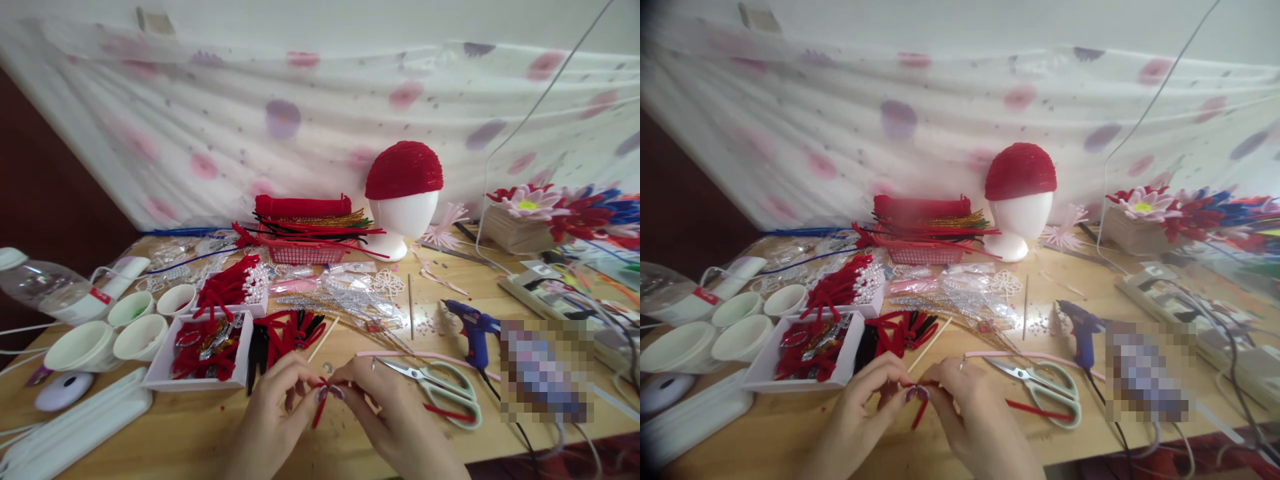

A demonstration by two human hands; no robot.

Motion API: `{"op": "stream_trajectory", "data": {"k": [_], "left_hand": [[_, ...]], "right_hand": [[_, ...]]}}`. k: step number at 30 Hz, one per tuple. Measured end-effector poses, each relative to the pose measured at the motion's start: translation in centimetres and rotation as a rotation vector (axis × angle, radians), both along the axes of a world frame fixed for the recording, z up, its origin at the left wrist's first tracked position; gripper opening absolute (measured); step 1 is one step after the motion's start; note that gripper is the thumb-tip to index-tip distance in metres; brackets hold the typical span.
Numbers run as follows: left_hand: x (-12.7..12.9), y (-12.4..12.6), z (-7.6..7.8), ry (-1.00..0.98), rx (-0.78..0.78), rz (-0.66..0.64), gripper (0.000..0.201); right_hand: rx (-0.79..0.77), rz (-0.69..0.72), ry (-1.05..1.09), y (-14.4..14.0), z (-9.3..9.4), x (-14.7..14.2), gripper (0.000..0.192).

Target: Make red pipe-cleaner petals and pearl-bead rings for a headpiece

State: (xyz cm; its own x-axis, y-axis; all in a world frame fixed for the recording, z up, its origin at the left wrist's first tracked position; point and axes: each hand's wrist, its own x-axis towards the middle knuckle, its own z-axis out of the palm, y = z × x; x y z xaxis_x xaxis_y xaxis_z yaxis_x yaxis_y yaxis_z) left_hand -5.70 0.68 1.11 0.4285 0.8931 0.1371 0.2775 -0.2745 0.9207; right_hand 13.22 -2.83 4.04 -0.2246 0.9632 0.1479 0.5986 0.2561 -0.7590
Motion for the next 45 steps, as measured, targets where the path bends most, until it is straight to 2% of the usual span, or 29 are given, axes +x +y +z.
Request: {"op": "stream_trajectory", "data": {"k": [5,9,14,19,23,27,31,33,37,42,45], "left_hand": [[-0.5,0.4,1.8,0.341,0.044,-0.183,0.016],[0.0,0.7,2.6,0.476,0.064,-0.245,0.018],[0.3,0.6,2.2,0.365,0.081,-0.164,0.021],[-0.5,0.3,1.6,0.204,0.122,-0.099,0.017],[-0.7,0.4,1.2,0.076,0.057,-0.051,0.013],[-0.8,0.4,0.9,-0.009,-0.014,-0.068,0.010],[-0.8,0.3,1.1,0.041,-0.042,-0.140,0.014],[-0.7,0.2,1.5,0.101,-0.002,-0.183,0.020],[-0.3,-0.1,1.9,0.167,0.190,-0.219,0.025],[-0.8,-0.4,-0.2,0.108,0.422,-0.175,0.034],[-1.4,-0.5,-1.1,0.108,0.398,-0.118,0.032]], "right_hand": [[0.008,0.115,-0.192,0.0,0.8,0.2,0.022],[0.016,0.145,-0.300,0.3,0.6,-0.4,0.027],[0.115,0.146,-0.375,0.6,0.2,-0.5,0.028],[0.168,0.123,-0.273,0.3,0.3,0.1,0.026],[0.174,0.128,-0.183,0.1,0.3,0.3,0.025],[0.189,0.125,-0.129,-0.1,0.5,0.3,0.026],[0.184,0.136,-0.118,-0.2,0.8,0.6,0.027],[0.188,0.148,-0.121,-0.2,0.8,0.6,0.027],[0.184,0.149,-0.149,-0.1,0.7,0.7,0.026],[0.218,0.081,-0.154,-0.2,0.7,1.9,0.024],[0.217,0.035,-0.143,-0.4,1.2,2.7,0.023]]}}
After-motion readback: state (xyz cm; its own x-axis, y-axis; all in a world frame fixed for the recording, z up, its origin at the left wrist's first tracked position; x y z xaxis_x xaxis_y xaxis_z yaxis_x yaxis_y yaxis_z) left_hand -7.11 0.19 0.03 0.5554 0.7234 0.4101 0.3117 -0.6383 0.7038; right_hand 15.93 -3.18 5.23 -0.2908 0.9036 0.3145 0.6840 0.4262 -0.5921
